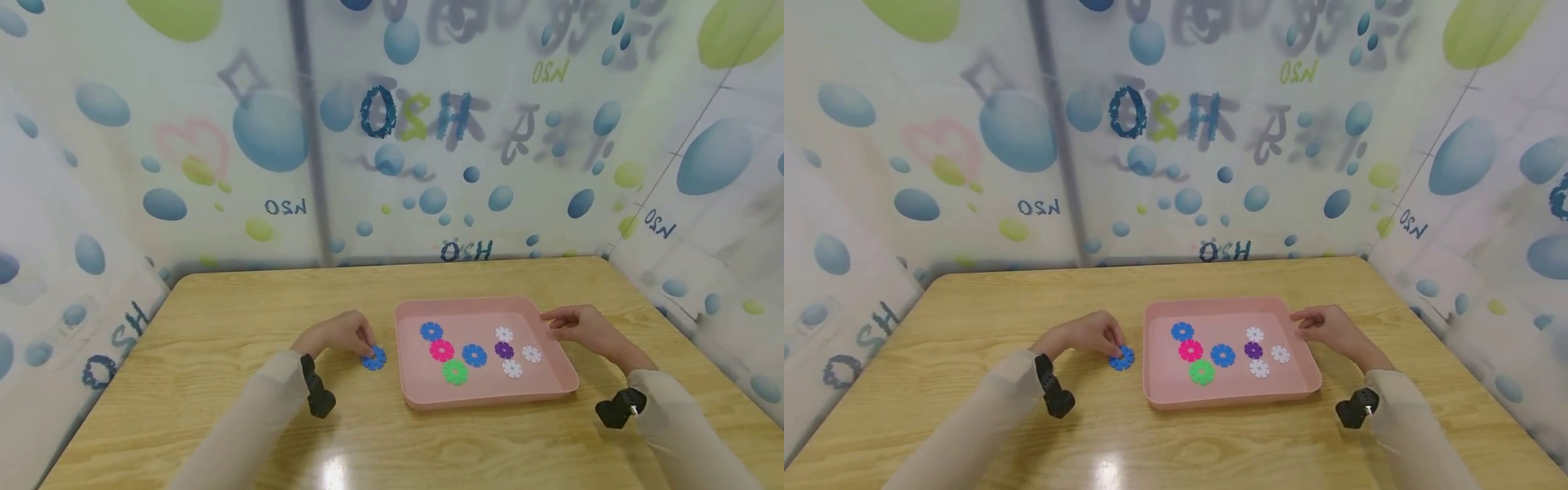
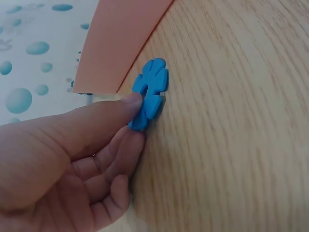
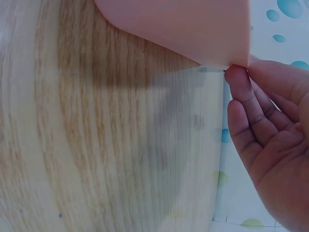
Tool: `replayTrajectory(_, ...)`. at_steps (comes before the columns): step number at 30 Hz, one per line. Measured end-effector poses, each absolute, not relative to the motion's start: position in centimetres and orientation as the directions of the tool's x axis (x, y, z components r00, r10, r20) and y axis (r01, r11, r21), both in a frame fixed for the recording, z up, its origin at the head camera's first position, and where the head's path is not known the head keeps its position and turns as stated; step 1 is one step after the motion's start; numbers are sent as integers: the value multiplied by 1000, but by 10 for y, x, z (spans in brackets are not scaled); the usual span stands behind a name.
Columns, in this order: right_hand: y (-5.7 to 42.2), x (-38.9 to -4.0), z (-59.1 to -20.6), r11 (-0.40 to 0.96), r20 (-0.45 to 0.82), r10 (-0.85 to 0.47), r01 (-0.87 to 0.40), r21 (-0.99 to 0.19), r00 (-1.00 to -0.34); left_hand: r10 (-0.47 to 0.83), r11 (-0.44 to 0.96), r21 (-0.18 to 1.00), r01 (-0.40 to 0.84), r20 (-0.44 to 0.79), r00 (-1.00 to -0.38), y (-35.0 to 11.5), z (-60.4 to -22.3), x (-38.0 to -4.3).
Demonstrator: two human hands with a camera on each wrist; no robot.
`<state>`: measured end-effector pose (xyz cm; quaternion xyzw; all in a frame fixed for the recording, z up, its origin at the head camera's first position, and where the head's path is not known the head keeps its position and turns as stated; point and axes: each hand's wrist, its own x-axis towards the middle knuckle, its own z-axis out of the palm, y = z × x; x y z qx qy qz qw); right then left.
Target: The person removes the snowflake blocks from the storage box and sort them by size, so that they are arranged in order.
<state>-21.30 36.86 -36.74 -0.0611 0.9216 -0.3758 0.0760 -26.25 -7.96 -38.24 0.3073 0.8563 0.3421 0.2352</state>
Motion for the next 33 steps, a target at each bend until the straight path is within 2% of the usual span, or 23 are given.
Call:
replayTrajectory(8,370,-212,-370,700,-89,-182,-65,-711,-979,659,601,718,351,-197,-726,-79,-385,-260)
replayTrajectory(13,370,-211,-372,694,-88,-183,-65,-717,-979,695,547,747,378,-155,-702,-84,-389,-260)
replayTrajectory(21,371,-212,-372,701,-82,-188,-75,-709,-979,687,489,804,337,-117,-717,-89,-387,-260)
replayTrajectory(28,371,-212,-369,709,-81,-187,-78,-701,-979,723,445,782,436,-27,-690,-67,-362,-263)
replayTrajectory(33,371,-212,-369,718,-83,-183,-76,-692,-980,710,508,739,442,-68,-701,-40,-348,-264)
